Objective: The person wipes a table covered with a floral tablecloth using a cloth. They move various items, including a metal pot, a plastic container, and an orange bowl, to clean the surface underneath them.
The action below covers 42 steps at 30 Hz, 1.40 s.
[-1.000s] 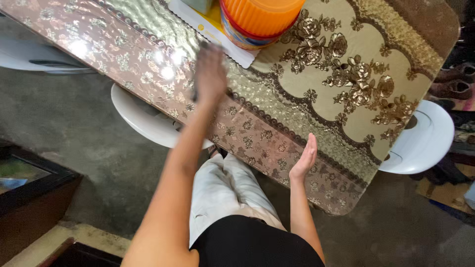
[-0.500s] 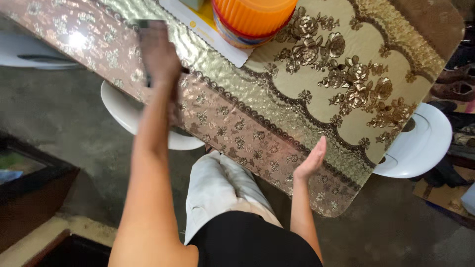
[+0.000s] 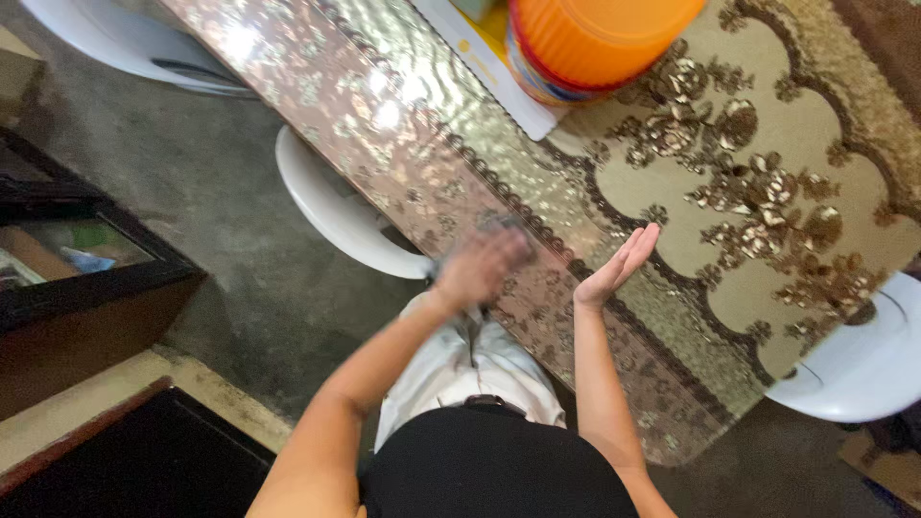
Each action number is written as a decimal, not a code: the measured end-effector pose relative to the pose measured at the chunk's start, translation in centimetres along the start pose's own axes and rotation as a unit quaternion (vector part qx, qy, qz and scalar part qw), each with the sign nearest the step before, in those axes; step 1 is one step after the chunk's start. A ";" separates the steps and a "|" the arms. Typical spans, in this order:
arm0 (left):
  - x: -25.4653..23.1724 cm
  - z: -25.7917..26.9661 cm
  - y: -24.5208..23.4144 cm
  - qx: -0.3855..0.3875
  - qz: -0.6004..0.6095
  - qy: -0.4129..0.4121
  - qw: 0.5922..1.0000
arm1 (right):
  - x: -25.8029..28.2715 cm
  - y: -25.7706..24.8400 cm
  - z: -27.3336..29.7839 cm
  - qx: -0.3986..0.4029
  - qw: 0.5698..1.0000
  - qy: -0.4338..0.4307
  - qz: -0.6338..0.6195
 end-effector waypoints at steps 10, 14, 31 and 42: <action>31.2 -1.0 -18.4 -0.216 -0.268 -0.258 0.903 | 3.8 7.2 1.9 0.064 0.996 -0.048 0.042; 29.3 -2.1 -16.0 -0.277 -0.252 -0.286 0.882 | 3.1 6.9 4.2 0.002 0.999 -0.010 0.042; 20.7 -13.4 -18.3 0.158 0.053 -0.057 0.984 | 10.6 21.8 5.2 0.010 0.969 -0.168 0.178; 13.3 -12.4 -9.7 0.025 -0.189 -0.020 0.981 | 9.8 18.5 7.6 -0.029 0.970 -0.159 0.180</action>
Point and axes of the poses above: each hand's wrist, its own z-axis away from the middle knuckle, its own y-axis out of the palm, x = y × z, the point moved 3 cm from there along -z, towards the middle knuckle, and after that the axes turned 4 degrees about -x, right-handed, at the moved point
